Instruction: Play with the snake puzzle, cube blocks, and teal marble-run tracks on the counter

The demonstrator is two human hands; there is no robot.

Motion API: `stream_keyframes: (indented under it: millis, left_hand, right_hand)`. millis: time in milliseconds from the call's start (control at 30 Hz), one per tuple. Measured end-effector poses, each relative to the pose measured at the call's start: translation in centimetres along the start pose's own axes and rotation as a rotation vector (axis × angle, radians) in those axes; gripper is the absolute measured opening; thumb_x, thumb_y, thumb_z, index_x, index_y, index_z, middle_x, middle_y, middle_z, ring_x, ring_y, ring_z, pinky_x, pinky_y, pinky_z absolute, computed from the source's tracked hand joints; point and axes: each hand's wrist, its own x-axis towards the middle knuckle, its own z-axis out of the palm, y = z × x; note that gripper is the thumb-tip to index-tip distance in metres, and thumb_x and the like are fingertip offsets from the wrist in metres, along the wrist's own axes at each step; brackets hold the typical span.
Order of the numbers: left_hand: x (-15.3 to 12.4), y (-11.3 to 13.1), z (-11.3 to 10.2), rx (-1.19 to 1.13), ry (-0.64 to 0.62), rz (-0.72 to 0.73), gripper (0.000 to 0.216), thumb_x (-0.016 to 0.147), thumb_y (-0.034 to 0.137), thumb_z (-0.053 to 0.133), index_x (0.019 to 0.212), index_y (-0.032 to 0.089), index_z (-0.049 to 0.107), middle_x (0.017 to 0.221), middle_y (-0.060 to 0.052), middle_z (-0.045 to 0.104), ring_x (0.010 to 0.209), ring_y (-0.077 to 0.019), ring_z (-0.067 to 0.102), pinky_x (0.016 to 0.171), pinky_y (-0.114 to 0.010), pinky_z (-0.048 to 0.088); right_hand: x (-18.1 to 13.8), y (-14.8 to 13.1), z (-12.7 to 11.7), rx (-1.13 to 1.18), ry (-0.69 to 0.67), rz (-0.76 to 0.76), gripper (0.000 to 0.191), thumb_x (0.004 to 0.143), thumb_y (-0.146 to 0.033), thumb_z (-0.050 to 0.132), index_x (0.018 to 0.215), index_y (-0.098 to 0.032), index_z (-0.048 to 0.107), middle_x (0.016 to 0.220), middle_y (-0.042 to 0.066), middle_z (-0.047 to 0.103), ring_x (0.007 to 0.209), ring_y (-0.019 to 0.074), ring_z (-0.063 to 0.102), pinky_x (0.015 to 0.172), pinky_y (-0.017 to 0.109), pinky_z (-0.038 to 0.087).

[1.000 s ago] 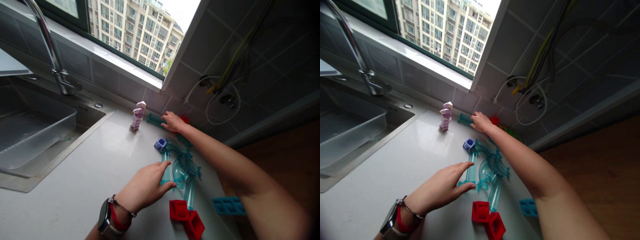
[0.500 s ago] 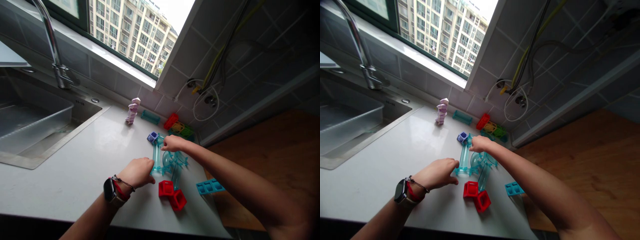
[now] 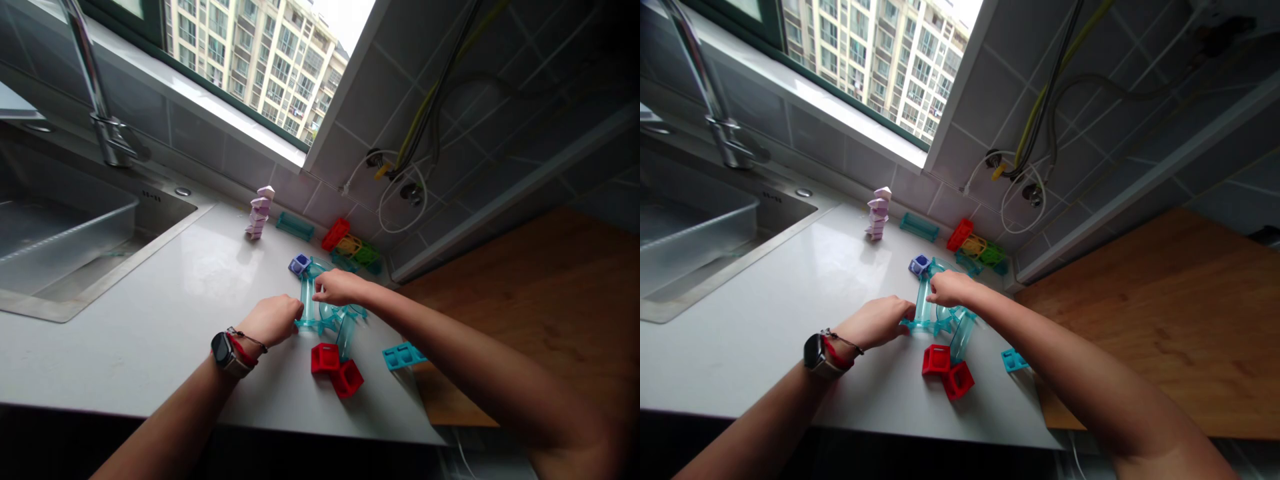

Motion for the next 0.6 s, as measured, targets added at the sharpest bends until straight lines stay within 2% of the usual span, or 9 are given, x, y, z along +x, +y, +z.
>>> stream_keyframes:
  millis: [167,367,600]
  left_hand:
    - [0.0,-0.3,0.2,0.003,0.015,0.013,0.022,0.084,0.025,0.069,0.105,0.021,0.073,0.101,-0.013,0.076,0.092,-0.0314,0.074,0.076,-0.037,0.054]
    - [0.5,-0.3,0.9,-0.001,0.038,0.026,0.028,0.083,0.038,0.073,0.106,0.022,0.072,0.101,-0.012,0.076,0.091,-0.0300,0.073,0.074,-0.034,0.053]
    - [1.1,-0.5,1.9,-0.005,0.083,0.058,0.016,0.080,0.022,0.074,0.096,0.022,0.073,0.100,-0.008,0.074,0.089,-0.0266,0.071,0.071,-0.031,0.051]
  right_hand:
    - [-1.4,2.9,-0.3,0.041,0.190,0.058,0.022,0.095,-0.040,0.060,0.100,-0.024,0.074,0.105,0.008,0.077,0.096,0.0254,0.070,0.069,0.028,0.044]
    - [-3.8,5.9,0.8,0.205,0.256,0.083,0.022,0.093,-0.037,0.062,0.086,-0.020,0.074,0.086,0.006,0.077,0.079,0.0195,0.069,0.065,0.025,0.043]
    - [-7.4,8.8,3.7,0.404,0.366,0.113,0.027,0.091,-0.039,0.062,0.078,-0.019,0.074,0.069,0.003,0.074,0.067,0.0187,0.068,0.061,0.026,0.046]
